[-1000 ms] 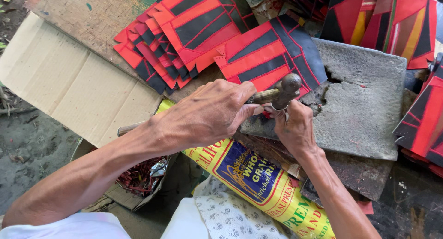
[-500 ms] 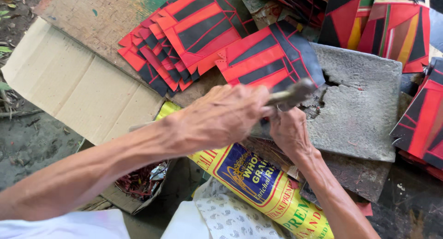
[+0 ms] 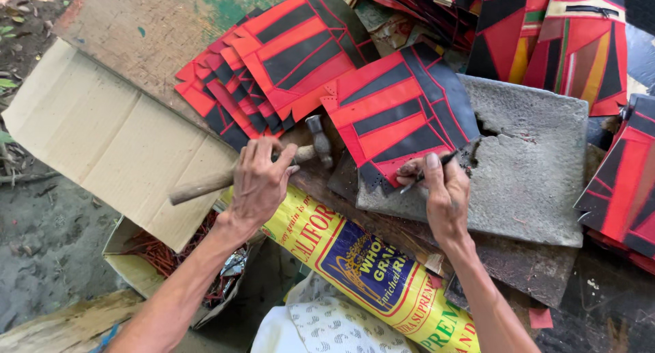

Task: The person places a red and black fabric panel on a stone slab, positions a metal punch on its edge, and strikes the punch with a ball-peen hammer to pierce holes. They move finished panels onto a growing stack, pick up new panels, and repeat the punching along each edge.

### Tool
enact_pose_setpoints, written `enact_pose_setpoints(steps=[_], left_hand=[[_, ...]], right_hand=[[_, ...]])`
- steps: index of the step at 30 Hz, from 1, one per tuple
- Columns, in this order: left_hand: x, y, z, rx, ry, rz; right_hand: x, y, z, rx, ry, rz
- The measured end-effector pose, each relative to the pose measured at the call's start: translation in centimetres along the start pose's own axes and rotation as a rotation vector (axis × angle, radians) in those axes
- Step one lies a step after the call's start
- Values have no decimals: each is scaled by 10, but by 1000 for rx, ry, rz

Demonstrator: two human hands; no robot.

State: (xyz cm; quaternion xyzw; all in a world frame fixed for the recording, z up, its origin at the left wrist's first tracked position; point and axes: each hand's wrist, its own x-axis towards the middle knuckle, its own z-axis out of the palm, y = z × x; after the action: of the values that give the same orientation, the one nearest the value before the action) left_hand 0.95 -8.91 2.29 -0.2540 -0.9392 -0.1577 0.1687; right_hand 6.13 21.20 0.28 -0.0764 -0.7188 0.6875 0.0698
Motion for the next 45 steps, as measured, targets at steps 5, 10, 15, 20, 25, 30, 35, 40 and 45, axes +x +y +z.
enact_pose_setpoints(steps=[5, 10, 15, 20, 25, 30, 35, 40, 45], left_hand=[[1, 2, 5, -109, 20, -35], [30, 13, 25, -812, -76, -406], [65, 12, 57, -1256, -125, -624], [82, 29, 60, -935, -219, -594], [81, 52, 41, -1787, -151, -707], [32, 82, 30, -692, -99, -148], [0, 129, 33, -1023, -155, -528], [1, 196, 39, -1093, 108, -470], [31, 252, 37, -1296, 173, -193]], right_hand=[[-12, -4, 5, -594, 79, -546], [-85, -54, 8, -604, -1061, 284], [-139, -26, -4, 68, -377, 169], [-129, 47, -38, 327, -5, 371], [-121, 37, -60, 705, 166, 288], [-97, 12, -69, 751, 151, 302], [-101, 17, -60, 319, 374, 316], [-115, 18, -90, 325, 632, 150], [-121, -14, -143, 608, 625, 387]])
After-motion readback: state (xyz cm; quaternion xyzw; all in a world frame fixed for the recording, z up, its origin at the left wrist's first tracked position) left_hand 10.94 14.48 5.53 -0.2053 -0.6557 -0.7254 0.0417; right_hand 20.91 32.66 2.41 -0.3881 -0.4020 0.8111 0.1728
